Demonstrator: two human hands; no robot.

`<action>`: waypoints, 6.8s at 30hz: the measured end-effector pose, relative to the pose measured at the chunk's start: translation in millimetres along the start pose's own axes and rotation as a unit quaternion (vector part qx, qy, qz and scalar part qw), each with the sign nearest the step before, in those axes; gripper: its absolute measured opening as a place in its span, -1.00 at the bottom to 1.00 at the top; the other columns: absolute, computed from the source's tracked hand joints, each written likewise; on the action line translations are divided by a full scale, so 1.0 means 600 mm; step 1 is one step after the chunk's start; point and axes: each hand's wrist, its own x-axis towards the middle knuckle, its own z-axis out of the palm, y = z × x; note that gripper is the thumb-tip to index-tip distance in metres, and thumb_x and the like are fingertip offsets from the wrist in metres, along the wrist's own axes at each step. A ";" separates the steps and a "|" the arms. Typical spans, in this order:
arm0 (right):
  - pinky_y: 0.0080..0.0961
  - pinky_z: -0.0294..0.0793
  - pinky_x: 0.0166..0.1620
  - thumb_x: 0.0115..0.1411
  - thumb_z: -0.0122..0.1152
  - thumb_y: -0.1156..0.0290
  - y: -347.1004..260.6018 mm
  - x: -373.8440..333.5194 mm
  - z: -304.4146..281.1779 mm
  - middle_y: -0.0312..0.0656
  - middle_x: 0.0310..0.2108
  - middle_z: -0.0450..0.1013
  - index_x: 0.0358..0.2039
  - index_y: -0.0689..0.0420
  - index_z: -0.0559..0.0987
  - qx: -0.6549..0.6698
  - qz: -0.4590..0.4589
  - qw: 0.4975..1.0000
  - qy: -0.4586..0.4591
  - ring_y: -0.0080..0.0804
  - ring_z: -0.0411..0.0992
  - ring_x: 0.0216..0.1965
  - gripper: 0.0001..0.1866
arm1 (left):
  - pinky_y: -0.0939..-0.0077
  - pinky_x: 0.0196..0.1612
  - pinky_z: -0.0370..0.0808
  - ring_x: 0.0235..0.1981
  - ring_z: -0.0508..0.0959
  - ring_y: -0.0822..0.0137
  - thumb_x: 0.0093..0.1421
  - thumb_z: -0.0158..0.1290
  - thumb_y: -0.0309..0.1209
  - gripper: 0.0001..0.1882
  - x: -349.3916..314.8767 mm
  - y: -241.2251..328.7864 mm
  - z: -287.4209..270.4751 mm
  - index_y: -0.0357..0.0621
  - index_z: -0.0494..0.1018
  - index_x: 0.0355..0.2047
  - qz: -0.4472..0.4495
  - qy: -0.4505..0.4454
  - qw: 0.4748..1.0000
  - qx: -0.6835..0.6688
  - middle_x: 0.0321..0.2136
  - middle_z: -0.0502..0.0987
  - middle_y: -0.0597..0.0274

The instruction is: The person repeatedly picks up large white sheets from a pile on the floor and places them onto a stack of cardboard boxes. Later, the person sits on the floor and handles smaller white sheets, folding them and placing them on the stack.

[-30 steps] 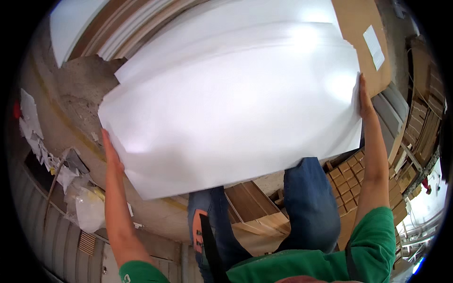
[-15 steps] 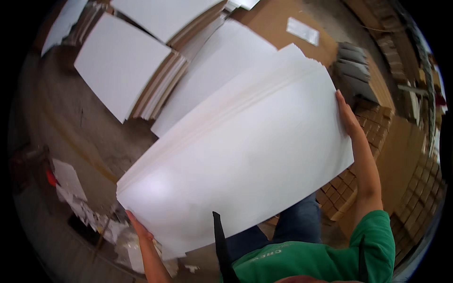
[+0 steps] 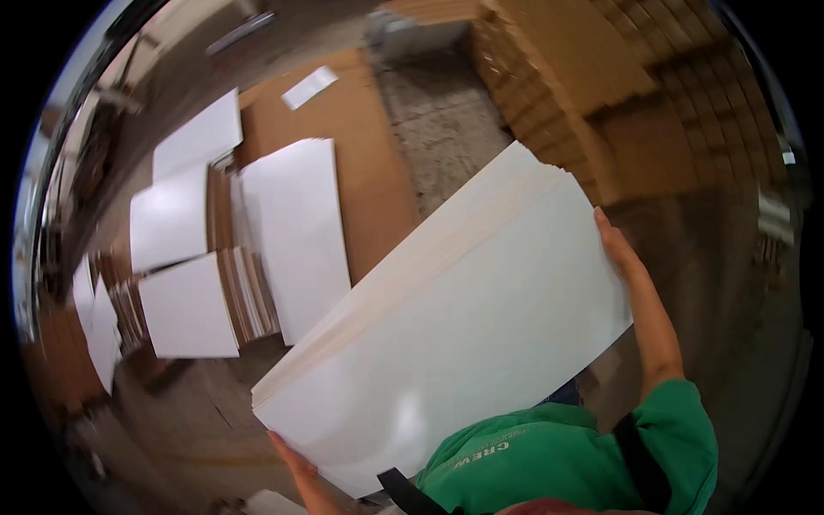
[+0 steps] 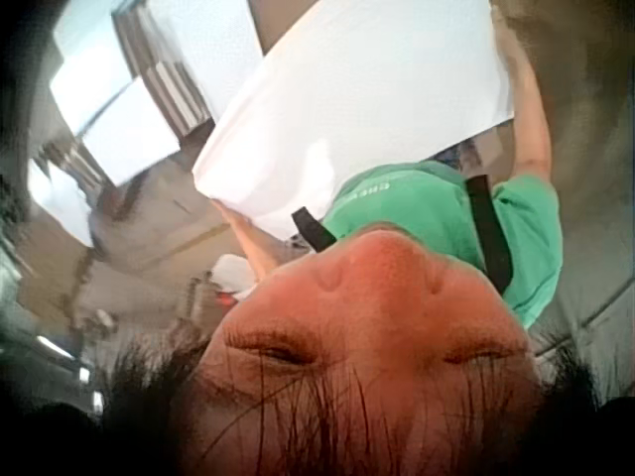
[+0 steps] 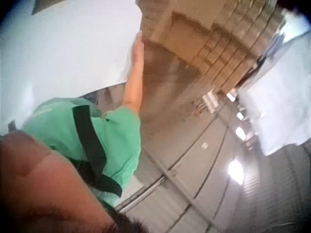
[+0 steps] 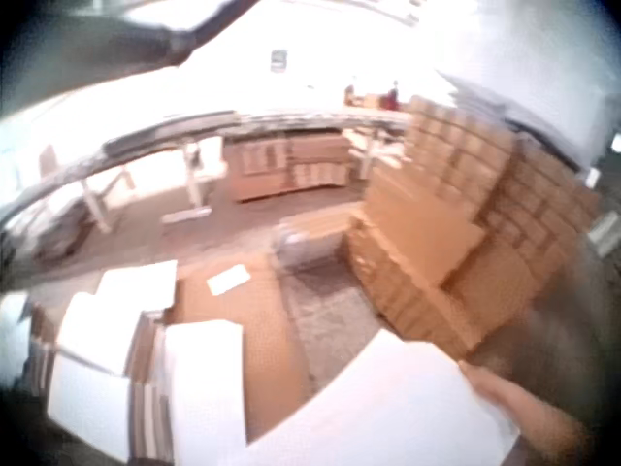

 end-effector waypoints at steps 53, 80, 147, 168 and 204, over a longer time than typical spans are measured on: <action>-0.48 -0.14 0.22 0.16 -0.54 -0.24 1.437 0.541 -0.541 -0.21 0.23 -0.08 0.21 0.11 -0.02 -0.071 0.249 0.961 -0.098 -0.32 -0.12 0.23 -0.21 | 0.30 0.10 0.16 0.07 0.23 0.19 -0.01 -0.30 0.34 -0.07 -0.001 -1.108 0.641 -0.09 -0.01 0.18 -0.345 -0.063 0.825 0.443 0.13 0.15 0.20; -0.41 0.05 0.15 0.10 -0.17 -0.18 1.173 0.753 -0.562 -0.06 0.12 0.13 0.13 0.16 0.20 -0.464 0.242 0.818 -0.241 -0.22 0.15 0.09 -0.25 | 0.52 -0.14 0.40 -0.15 0.45 0.28 0.02 -0.35 0.33 -0.05 0.128 -1.017 0.669 -0.35 0.15 0.08 -0.457 -0.226 0.757 0.408 -0.04 0.31 -0.16; -0.46 0.35 -0.29 0.16 -0.08 0.13 -0.203 0.000 0.598 -0.05 -0.47 0.43 -0.29 0.24 0.47 -0.259 -0.317 0.868 -0.280 -0.26 0.42 -0.42 -0.60 | 0.58 -0.36 0.38 -0.46 0.42 0.47 0.12 -0.08 -0.01 -0.53 0.191 -0.204 0.074 -0.21 0.42 -0.26 -0.074 0.058 0.995 -0.018 -0.46 0.46 0.30; -0.26 0.18 0.08 0.03 0.01 -0.15 -0.608 0.718 1.138 0.17 -0.03 0.27 0.01 0.33 0.29 -0.661 -0.435 0.605 -0.087 -0.01 0.21 0.05 -0.22 | 0.26 0.10 0.16 0.04 0.26 0.11 0.00 0.02 0.10 -0.13 0.689 -0.434 0.077 -0.34 0.08 0.11 -0.292 0.359 0.884 -0.071 0.08 0.19 -0.02; -0.41 0.03 0.14 -0.03 -0.08 -0.30 -0.653 0.857 1.286 -0.10 0.11 0.16 0.11 0.15 0.23 -0.483 -0.379 0.755 -0.228 -0.27 0.12 0.11 -0.12 | 0.28 0.19 -0.02 0.18 0.03 0.17 0.04 -0.39 0.34 -0.08 0.616 -0.459 0.227 -0.11 -0.11 0.20 -0.286 0.322 0.848 -0.310 0.18 0.00 0.18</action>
